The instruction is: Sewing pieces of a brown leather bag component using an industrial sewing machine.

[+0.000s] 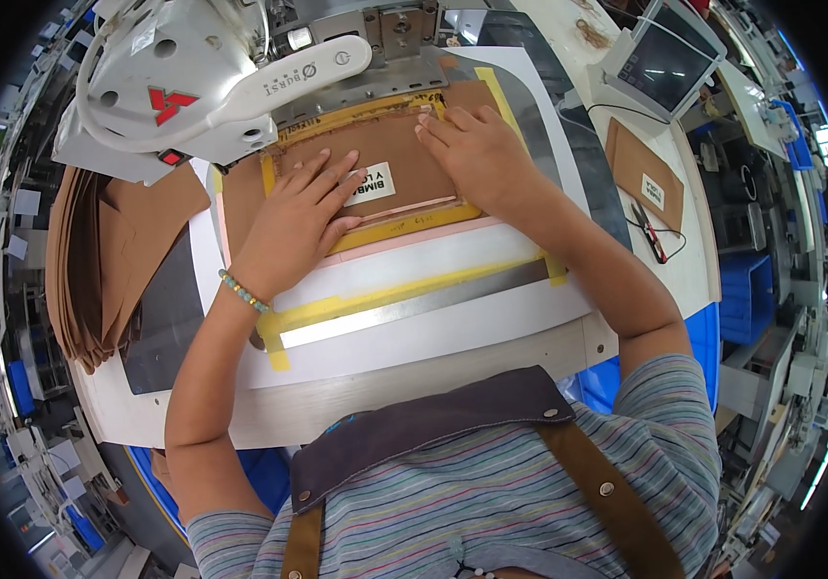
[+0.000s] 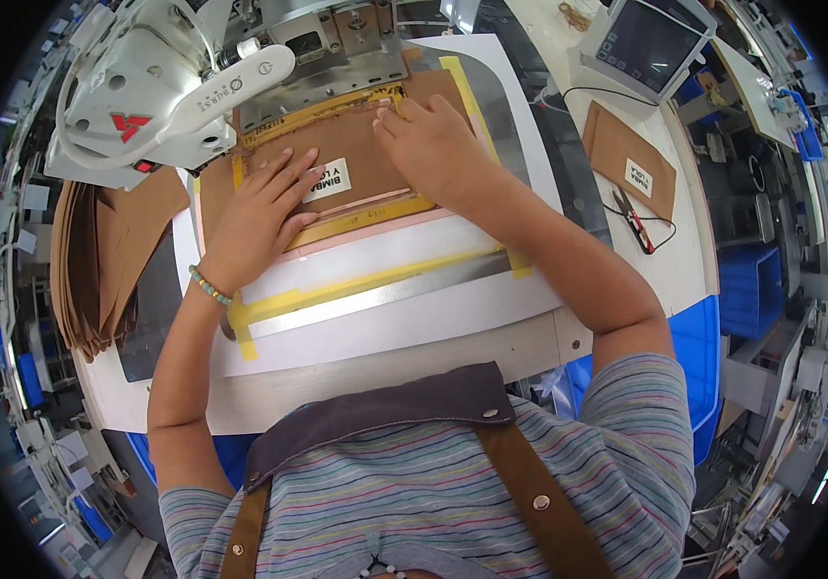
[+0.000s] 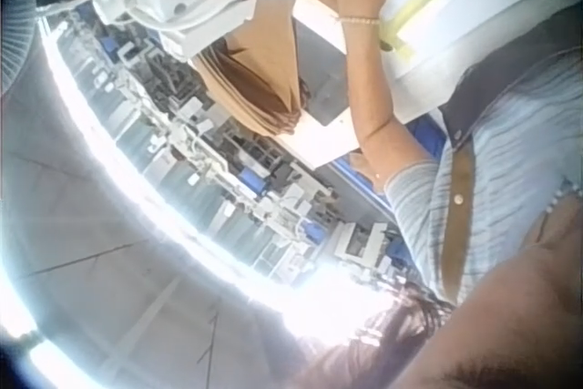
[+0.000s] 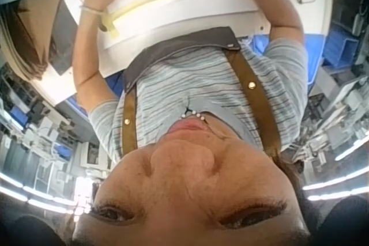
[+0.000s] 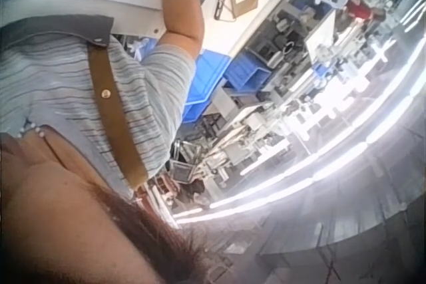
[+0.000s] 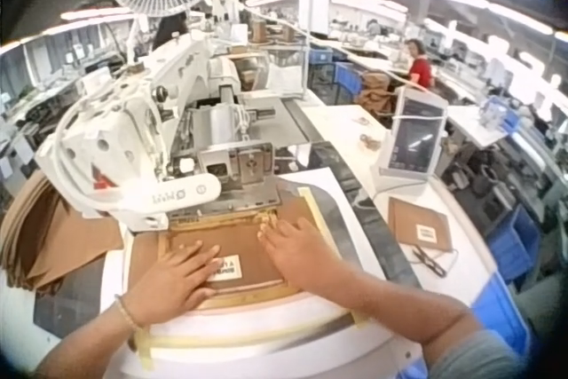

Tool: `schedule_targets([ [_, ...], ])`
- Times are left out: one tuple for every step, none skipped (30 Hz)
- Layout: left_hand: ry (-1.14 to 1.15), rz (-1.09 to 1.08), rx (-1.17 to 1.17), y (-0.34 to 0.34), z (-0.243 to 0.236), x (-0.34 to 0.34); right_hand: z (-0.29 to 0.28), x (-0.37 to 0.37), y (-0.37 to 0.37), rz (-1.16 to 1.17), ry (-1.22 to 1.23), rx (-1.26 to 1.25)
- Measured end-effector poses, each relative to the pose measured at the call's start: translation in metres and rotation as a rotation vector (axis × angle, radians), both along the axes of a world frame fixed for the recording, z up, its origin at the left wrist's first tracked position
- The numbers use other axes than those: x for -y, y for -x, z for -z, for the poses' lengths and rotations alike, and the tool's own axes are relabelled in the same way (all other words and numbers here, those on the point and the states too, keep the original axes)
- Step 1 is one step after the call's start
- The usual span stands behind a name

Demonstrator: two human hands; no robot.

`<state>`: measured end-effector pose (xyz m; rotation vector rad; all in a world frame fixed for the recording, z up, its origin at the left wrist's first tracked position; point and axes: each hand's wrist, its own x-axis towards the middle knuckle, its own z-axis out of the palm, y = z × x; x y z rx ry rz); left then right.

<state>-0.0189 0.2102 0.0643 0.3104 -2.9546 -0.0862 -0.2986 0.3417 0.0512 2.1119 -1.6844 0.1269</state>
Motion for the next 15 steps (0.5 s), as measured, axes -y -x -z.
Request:
schedule_targets([
  [-0.023, -0.023, 0.012, 0.001, -0.001, -0.001, -0.001, 0.000, -0.003, 0.006, 0.012, -0.038],
  [-0.045, -0.047, 0.025, 0.001, -0.002, -0.003, -0.003, -0.001, -0.006, 0.003, 0.012, -0.037],
  [-0.043, -0.055, 0.022, 0.001, -0.002, -0.003, -0.005, 0.000, -0.008, 0.007, 0.004, -0.051],
  [-0.023, -0.058, 0.023, 0.001, -0.002, -0.003, -0.007, 0.002, -0.010, 0.010, -0.003, -0.066],
  [-0.003, -0.061, 0.023, 0.001, -0.001, -0.003, -0.006, 0.004, -0.010, 0.000, 0.000, -0.069],
  [-0.001, -0.069, 0.020, 0.002, -0.002, -0.004, -0.005, 0.005, -0.009, -0.023, 0.017, -0.057],
  [-0.036, -0.074, 0.019, 0.004, -0.002, -0.004, -0.004, 0.007, -0.008, -0.046, 0.033, -0.045],
  [-0.070, -0.079, 0.017, 0.005, -0.002, -0.005, -0.003, 0.007, -0.008, -0.054, 0.036, -0.049],
  [-0.068, -0.089, 0.013, 0.006, -0.001, -0.004, -0.004, 0.008, -0.010, -0.058, 0.047, -0.033],
  [-0.068, -0.075, -0.016, 0.007, 0.001, -0.004, -0.004, 0.009, -0.011, -0.062, 0.059, -0.017],
  [-0.067, -0.062, -0.046, 0.008, 0.003, -0.004, -0.005, 0.010, -0.012, -0.072, 0.062, -0.020],
  [-0.065, -0.070, -0.049, 0.010, 0.004, -0.004, -0.005, 0.011, -0.013, -0.080, 0.069, -0.008],
  [-0.062, -0.053, -0.059, 0.011, 0.004, -0.004, -0.005, 0.012, -0.014, -0.087, 0.075, 0.004],
  [-0.060, -0.037, -0.069, 0.012, 0.005, -0.004, -0.005, 0.013, -0.015, -0.096, 0.077, 0.002],
  [-0.057, -0.044, -0.072, 0.013, 0.005, -0.004, -0.006, 0.014, -0.016, -0.098, 0.078, 0.018],
])
